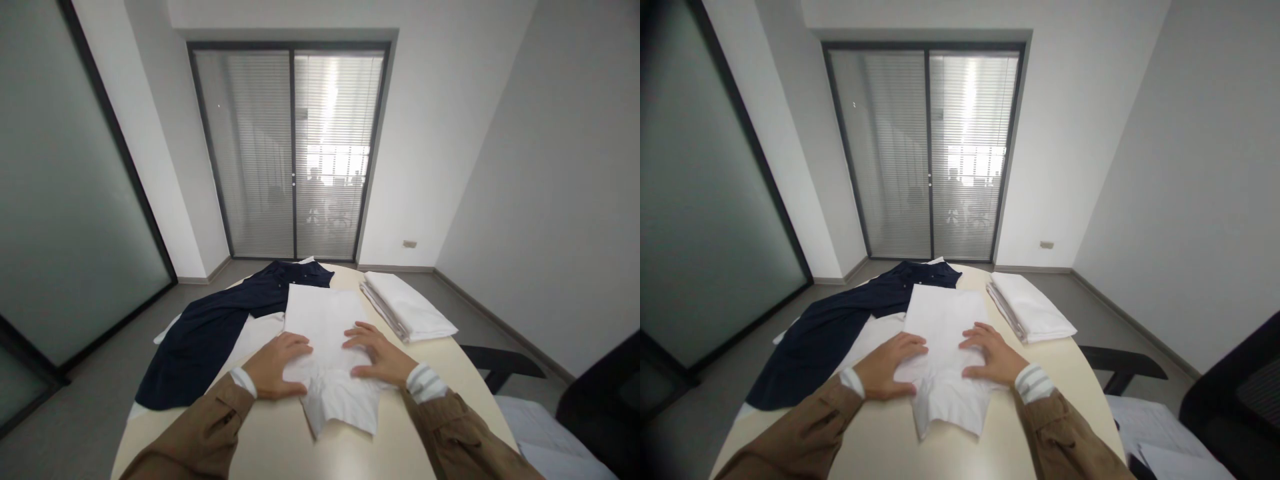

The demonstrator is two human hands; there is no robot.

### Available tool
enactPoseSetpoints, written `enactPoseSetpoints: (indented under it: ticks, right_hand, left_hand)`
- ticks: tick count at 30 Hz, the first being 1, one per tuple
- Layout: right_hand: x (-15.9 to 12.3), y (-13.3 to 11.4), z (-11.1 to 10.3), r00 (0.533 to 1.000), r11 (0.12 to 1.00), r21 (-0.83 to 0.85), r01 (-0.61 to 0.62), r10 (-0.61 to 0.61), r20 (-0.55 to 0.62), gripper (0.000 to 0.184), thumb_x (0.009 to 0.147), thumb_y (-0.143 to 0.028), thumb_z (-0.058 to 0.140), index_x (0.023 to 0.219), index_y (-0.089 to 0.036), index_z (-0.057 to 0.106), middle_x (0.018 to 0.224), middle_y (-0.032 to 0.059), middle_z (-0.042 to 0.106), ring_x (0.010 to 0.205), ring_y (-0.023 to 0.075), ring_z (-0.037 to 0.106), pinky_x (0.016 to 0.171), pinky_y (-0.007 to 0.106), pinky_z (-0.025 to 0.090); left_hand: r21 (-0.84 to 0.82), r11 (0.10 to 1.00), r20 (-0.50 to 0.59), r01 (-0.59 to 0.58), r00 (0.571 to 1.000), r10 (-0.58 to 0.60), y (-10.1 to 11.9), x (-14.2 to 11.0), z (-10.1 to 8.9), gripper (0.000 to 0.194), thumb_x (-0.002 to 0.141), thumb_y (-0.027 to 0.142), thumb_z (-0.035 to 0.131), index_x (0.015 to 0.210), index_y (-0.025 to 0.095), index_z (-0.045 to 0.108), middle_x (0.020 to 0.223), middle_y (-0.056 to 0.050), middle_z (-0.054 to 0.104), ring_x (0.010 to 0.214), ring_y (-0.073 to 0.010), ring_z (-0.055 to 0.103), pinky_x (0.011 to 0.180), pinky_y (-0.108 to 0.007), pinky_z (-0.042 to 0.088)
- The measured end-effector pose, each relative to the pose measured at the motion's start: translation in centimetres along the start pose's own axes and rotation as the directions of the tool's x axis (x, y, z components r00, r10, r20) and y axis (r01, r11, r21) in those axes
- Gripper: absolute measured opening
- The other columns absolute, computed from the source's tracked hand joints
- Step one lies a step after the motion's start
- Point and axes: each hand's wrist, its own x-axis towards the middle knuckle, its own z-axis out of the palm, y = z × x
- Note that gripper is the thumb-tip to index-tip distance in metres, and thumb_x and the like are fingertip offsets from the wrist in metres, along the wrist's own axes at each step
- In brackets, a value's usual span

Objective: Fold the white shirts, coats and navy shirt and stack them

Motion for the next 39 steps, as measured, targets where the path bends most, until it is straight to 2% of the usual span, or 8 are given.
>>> enactPoseSetpoints:
  ticks: [4,10,17,25,29,31,34,39]
  right_hand:
    - [-0.6,-0.6,0.5,0.98,0.995,-0.017,-0.095,0.097,0.172,0.083,0.051,-0.06,0.086,0.127,-0.037,0.063,0.152,0.0064,0.043,0.146,0.0403,0.02,0.117,0.06,0.01]
    - [-0.6,-1.3,0.5,0.939,0.981,-0.057,-0.184,0.193,0.284,0.099,0.045,-0.053,0.089,0.136,-0.039,0.054,0.16,0.0059,0.028,0.148,0.0412,0.004,0.114,0.062,-0.01]
    - [-0.7,-1.4,-0.1,0.961,0.982,0.044,-0.182,0.168,0.219,0.064,0.053,-0.048,0.086,0.11,-0.03,0.065,0.153,0.0082,0.041,0.147,0.0392,0.019,0.117,0.061,0.004]
    - [-2.4,-0.3,-2.2,0.92,0.966,0.075,-0.249,0.211,0.33,0.108,0.039,-0.039,0.093,0.139,-0.034,0.052,0.158,0.0093,0.032,0.147,0.0384,0.018,0.119,0.055,0.011]
    - [-3.0,0.0,-2.9,0.929,0.953,0.171,-0.25,0.187,0.318,0.091,0.053,-0.023,0.082,0.139,-0.03,0.053,0.156,0.0094,0.035,0.144,0.0332,0.031,0.118,0.048,0.021]
    - [-2.8,-0.2,-3.0,0.953,0.934,0.262,-0.242,0.178,0.246,0.067,0.063,-0.018,0.071,0.129,-0.029,0.061,0.149,0.0075,0.046,0.138,0.0306,0.041,0.114,0.046,0.031]
    - [-2.3,-0.4,-3.2,0.972,0.914,0.331,-0.234,0.225,0.066,0.038,0.069,-0.018,0.061,0.104,-0.026,0.072,0.134,0.0068,0.061,0.128,0.0311,0.052,0.1,0.044,0.045]
    - [-1.5,0.2,-3.4,0.97,0.976,0.143,-0.162,0.184,-0.159,0.029,0.071,-0.026,0.062,0.097,-0.022,0.076,0.104,0.0092,0.068,0.094,0.025,0.064,0.067,0.032,0.05]
  left_hand:
    - [0.111,0.993,0.055,-0.037,0.998,0.032,0.3,-0.4,-0.1,0.074,0.057,0.054,0.086,0.124,0.03,0.067,0.13,-0.012,0.063,0.115,-0.0348,0.057,0.103,-0.045,0.041]
    - [0.017,0.998,0.073,0.068,0.995,-0.069,0.6,-0.2,0.1,0.029,0.081,0.041,0.071,0.107,0.03,0.075,0.112,-0.009,0.072,0.104,-0.0276,0.063,0.095,-0.036,0.046]
    - [-0.244,0.949,-0.245,0.197,0.935,-0.257,0.6,0.5,1.5,0.019,0.083,0.037,0.068,0.093,0.024,0.078,0.095,-0.007,0.076,0.091,-0.0253,0.067,0.09,-0.035,0.049]
    - [-0.487,0.833,-0.292,0.263,0.85,-0.439,0.5,0.9,2.3,0.019,0.083,0.031,0.065,0.094,0.019,0.075,0.099,-0.007,0.073,0.096,-0.024,0.065,0.088,-0.032,0.05]
    - [-0.573,0.769,-0.315,0.282,0.791,-0.525,0.3,1.0,2.3,0.025,0.082,0.039,0.066,0.095,0.018,0.071,0.099,-0.008,0.071,0.084,-0.0227,0.065,0.055,-0.024,0.051]
    - [-0.582,0.778,-0.359,0.237,0.783,-0.507,0.3,1.0,2.2,0.025,0.082,0.038,0.067,0.095,0.017,0.07,0.098,-0.009,0.07,0.087,-0.0227,0.065,0.059,-0.024,0.052]
    - [-0.555,0.824,-0.39,0.117,0.838,-0.382,0.4,0.6,2.0,0.029,0.08,0.027,0.068,0.108,0.017,0.067,0.111,-0.011,0.067,0.104,-0.0246,0.063,0.088,-0.031,0.053]
    - [-0.182,0.983,-0.362,0.0,0.93,-0.067,-0.2,0.0,2.0,0.055,0.078,0.01,0.06,0.132,0.021,0.056,0.142,-0.013,0.049,0.134,-0.0278,0.043,0.115,-0.045,0.033]
